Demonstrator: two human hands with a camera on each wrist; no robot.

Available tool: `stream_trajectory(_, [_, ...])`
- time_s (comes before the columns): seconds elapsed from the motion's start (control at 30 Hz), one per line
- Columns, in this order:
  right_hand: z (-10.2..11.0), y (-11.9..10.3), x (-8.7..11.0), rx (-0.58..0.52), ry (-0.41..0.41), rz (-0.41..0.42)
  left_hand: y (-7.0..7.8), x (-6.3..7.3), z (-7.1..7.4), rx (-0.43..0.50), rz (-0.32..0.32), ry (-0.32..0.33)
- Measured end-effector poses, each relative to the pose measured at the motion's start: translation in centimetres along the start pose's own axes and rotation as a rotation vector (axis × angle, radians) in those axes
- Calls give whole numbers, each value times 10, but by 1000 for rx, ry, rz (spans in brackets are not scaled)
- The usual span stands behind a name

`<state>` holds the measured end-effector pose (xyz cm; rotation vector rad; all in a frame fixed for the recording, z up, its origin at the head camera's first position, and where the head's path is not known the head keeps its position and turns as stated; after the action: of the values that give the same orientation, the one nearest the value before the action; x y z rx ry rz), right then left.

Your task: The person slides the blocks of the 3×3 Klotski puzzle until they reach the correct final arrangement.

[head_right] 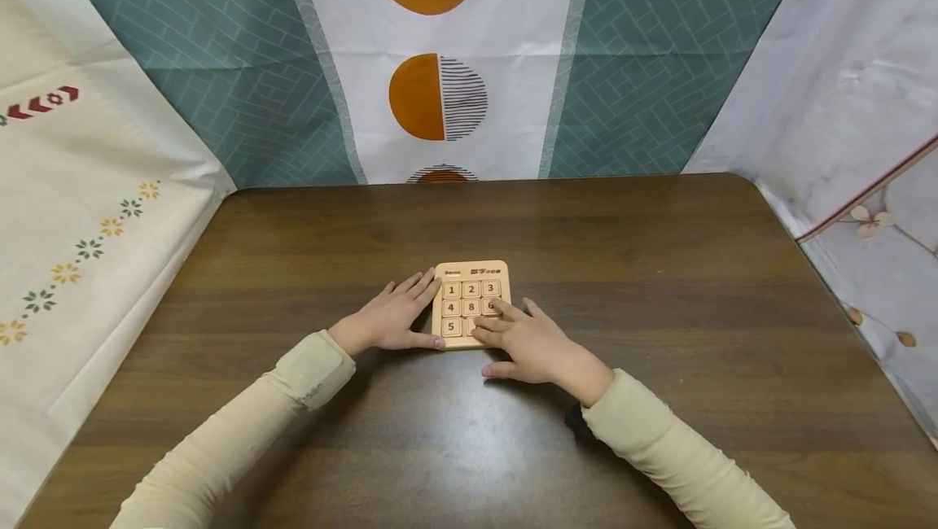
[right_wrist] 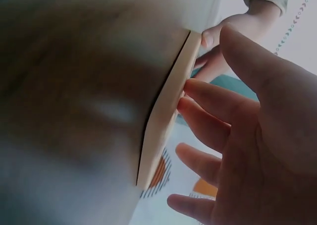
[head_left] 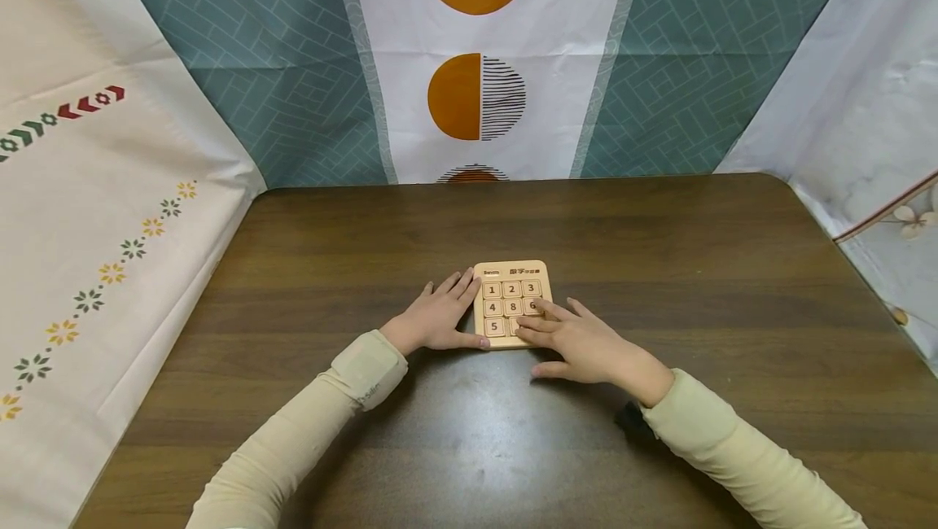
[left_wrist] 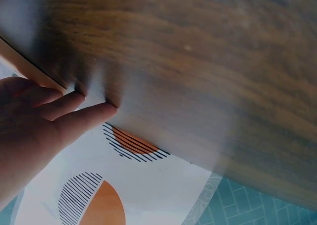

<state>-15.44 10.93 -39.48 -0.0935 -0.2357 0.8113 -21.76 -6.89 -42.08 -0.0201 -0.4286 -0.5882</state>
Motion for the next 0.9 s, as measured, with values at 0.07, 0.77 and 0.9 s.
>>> stream_trajectory(0.07, [0,4,3,-6,-6,-11,0,0,0,-1,-2,-1])
stream_trajectory(0.77, [4,11,-18,-5,9,-19,0,2,1,-6,-8,2])
stream_trajectory(0.9, [3,9,-16,-25,-10,-21,1,2,1,3,-10,7])
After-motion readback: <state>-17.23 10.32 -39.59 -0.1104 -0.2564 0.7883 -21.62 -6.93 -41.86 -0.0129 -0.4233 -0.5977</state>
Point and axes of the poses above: each hand's wrist, its own x-axis away from the middle knuckle, its own z-axis out of the back of the hand, y = z × x, the point moved 5 cm from there along -x, towards the middle knuckle, and after that the axes turned 5 degrees about -y, right-handed, at the moved point
